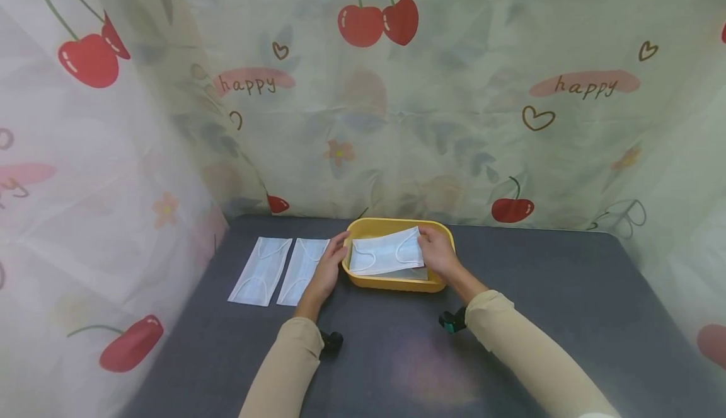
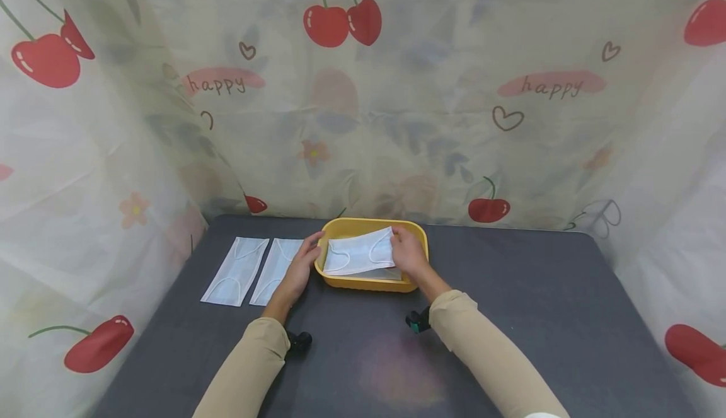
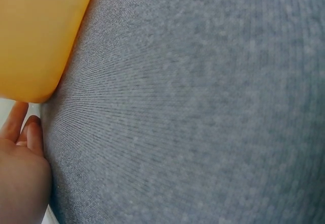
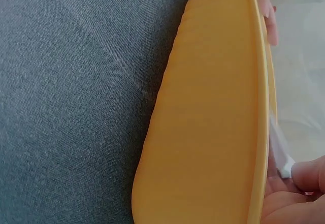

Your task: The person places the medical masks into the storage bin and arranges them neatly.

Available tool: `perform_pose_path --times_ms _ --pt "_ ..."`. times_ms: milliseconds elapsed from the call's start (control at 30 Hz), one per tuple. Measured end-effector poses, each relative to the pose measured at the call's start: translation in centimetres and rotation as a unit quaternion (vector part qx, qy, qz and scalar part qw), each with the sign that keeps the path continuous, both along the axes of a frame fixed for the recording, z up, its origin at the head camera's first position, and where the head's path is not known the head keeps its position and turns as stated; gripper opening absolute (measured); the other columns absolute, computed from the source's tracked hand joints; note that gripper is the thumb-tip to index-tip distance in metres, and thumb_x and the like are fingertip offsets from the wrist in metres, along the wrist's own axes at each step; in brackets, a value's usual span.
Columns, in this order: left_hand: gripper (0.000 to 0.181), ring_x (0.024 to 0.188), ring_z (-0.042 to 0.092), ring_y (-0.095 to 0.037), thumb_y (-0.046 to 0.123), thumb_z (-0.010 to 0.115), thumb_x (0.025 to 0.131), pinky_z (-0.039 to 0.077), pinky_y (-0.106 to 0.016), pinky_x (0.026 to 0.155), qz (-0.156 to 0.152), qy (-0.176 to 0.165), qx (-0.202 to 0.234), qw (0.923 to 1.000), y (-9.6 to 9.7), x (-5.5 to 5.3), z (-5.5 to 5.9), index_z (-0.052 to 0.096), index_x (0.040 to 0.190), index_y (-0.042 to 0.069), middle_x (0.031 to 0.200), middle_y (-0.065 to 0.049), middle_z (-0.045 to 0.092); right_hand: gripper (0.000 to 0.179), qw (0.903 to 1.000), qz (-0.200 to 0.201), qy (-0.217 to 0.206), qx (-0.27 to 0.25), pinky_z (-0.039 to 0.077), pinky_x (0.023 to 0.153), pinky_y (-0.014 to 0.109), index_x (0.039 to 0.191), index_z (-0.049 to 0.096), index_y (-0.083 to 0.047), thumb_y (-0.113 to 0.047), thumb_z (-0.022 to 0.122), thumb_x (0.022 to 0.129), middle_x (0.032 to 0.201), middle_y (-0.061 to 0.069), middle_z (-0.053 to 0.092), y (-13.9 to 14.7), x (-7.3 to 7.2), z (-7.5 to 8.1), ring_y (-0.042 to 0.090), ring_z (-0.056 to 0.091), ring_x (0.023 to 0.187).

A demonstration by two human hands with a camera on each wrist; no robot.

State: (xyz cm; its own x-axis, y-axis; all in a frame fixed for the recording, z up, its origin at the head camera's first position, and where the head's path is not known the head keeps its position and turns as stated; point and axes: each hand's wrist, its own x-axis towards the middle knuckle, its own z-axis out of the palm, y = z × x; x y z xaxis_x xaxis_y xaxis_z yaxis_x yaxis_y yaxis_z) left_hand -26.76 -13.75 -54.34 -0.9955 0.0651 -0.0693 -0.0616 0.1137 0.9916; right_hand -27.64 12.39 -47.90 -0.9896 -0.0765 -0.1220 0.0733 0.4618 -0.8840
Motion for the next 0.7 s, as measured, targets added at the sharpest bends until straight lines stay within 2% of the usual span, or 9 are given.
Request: perform_pose_path --times_ms 67,267,500,700 --pt "0.044 0.147 0.039 -0.033 0.025 0.039 0.109 0.025 -0.057 0.125 0.0 -0.005 -0.002 1.0 0.0 -0.02 0.0 0.044 0.153 0.024 0.157 -0.014 0.044 0.047 0.9993 0.007 0.01 0.036 0.038 0.119 0.053 0.151 0.04 0.008 -0.013 0.039 0.109 0.155 0.027 0.045 0.09 0.06 0.16 0.038 0.045 0.144" --pt "0.043 0.149 0.037 -0.032 0.028 0.039 0.109 0.024 -0.055 0.126 0.003 -0.015 -0.002 0.9999 0.07 -0.13 0.05 0.045 0.151 0.027 0.158 -0.011 0.043 0.054 0.9964 0.032 -0.008 0.079 0.03 0.123 0.054 0.156 0.033 0.005 -0.024 0.036 0.111 0.161 0.024 0.038 0.14 0.32 0.6 0.039 0.036 0.151" --pt "0.043 0.149 0.038 -0.032 0.026 0.038 0.109 0.025 -0.055 0.126 0.0 -0.007 -0.001 1.0 0.1 -0.08 -0.01 0.044 0.152 0.026 0.158 -0.012 0.043 0.064 0.9964 0.033 -0.028 0.073 0.024 0.126 0.055 0.16 0.024 0.0 -0.04 0.031 0.111 0.166 0.021 0.03 0.31 0.74 0.98 0.039 0.027 0.155" --pt "0.044 0.151 0.036 -0.032 0.027 0.039 0.109 0.022 -0.055 0.127 -0.001 -0.008 -0.002 1.0 0.01 -0.16 -0.1 0.044 0.153 0.025 0.16 -0.011 0.041 0.069 0.9972 0.026 -0.03 0.063 0.024 0.126 0.055 0.161 0.026 -0.004 -0.049 0.031 0.109 0.166 0.018 0.032 0.29 0.79 0.91 0.037 0.028 0.155"
